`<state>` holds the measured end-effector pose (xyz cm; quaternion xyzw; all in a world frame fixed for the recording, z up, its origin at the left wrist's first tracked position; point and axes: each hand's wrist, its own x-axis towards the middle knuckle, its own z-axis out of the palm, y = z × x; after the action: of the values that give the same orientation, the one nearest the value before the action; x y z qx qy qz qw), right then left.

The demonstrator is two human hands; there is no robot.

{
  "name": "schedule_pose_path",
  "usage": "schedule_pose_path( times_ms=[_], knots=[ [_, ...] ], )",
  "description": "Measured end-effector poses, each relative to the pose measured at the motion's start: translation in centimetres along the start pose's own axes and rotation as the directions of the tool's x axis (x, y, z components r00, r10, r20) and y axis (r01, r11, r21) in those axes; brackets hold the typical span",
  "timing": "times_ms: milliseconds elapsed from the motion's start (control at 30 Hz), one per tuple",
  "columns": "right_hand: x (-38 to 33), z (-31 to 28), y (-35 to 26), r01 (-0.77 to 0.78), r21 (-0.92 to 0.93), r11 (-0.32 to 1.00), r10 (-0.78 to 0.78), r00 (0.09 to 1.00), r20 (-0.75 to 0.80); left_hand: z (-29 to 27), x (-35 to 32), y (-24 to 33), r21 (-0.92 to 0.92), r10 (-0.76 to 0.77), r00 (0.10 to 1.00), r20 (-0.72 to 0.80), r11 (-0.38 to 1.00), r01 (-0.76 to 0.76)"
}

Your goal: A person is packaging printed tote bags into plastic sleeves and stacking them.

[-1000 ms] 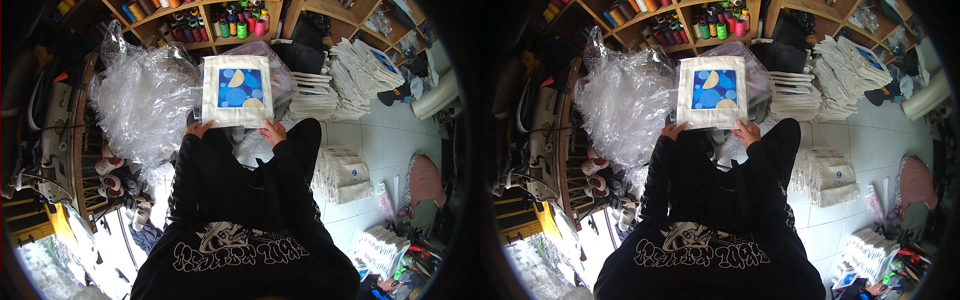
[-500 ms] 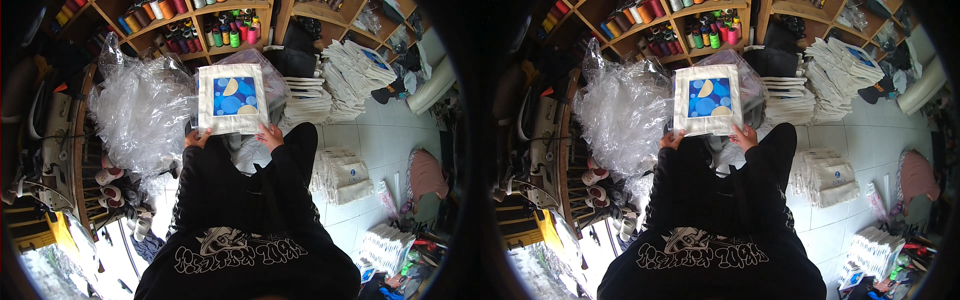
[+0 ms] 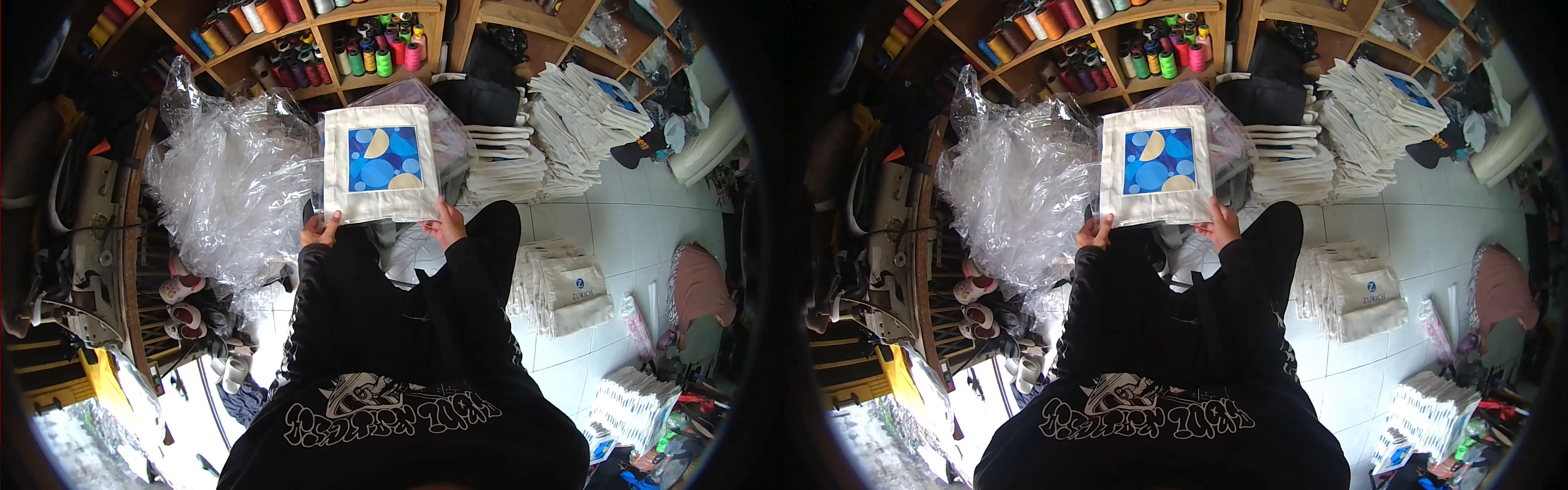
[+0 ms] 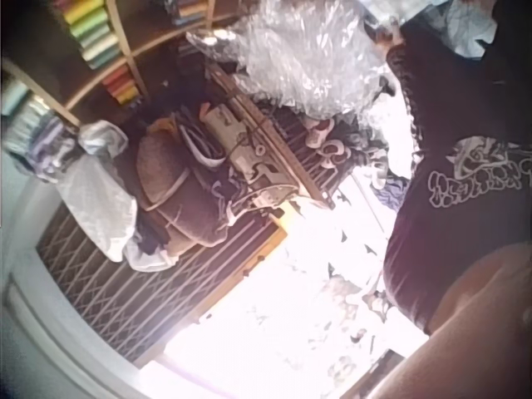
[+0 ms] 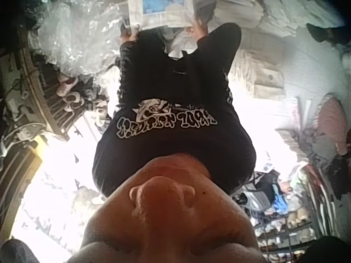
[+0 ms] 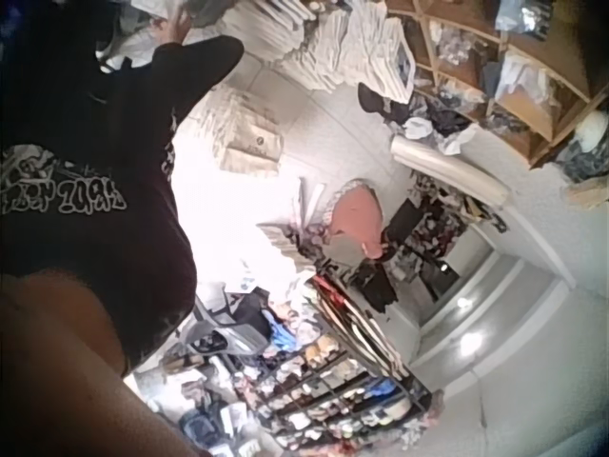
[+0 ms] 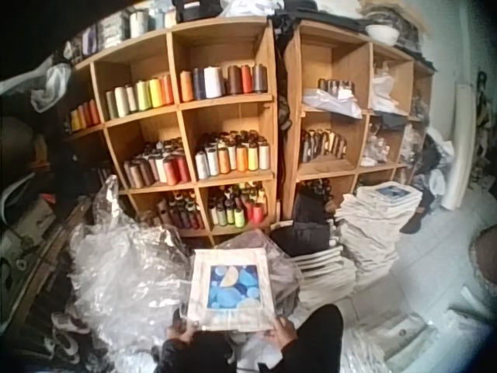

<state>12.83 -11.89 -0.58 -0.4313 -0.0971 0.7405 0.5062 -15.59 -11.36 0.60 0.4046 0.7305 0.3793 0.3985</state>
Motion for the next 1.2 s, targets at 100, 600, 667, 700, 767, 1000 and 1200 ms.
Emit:
schedule_pose_path(
  times_ms=[100,600,667,700,767,1000,1200],
  knots=[
    [-0.3,1.6,0.8,0.135,-0.278,0.951,-0.148,0.989,-0.026,0.7,-0.1,-0.1,0.192,0.239,0.966,-0.099,0.957,-0.217],
    [1.3,-1.3,1.4,0.265,-0.117,0.957,-0.27,0.963,-0.025,-1.2,1.9,-2.8,-0.161,-0.02,0.982,0.188,0.986,0.051],
    [1.1,-1.6,1.2,0.229,-0.078,0.97,-0.23,0.973,-0.006,-1.8,2.1,-2.8,-0.198,-0.05,0.971,0.234,0.975,0.098],
    [1.0,-1.8,1.1,0.23,-0.078,0.97,-0.231,0.973,-0.01,-1.9,2.2,-2.8,-0.234,-0.077,0.957,0.281,0.961,0.146],
    [0.8,-2.1,0.9,0.185,0.014,0.983,-0.185,0.982,0.046,-2.1,2.6,-3.6,-0.298,-0.064,0.959,0.276,0.943,0.149],
    [1.1,-3.9,0.7,0.113,0.122,0.986,-0.129,0.982,0.136,-2.9,3.5,-5.6,-0.454,-0.082,0.966,0.245,0.871,0.189],
    [-0.1,-2.3,-0.6,-0.018,0.162,0.987,0.013,1.0,0.026,-2.7,2.7,-3.2,-0.327,-0.215,0.949,0.232,0.901,0.284]
  ],
)
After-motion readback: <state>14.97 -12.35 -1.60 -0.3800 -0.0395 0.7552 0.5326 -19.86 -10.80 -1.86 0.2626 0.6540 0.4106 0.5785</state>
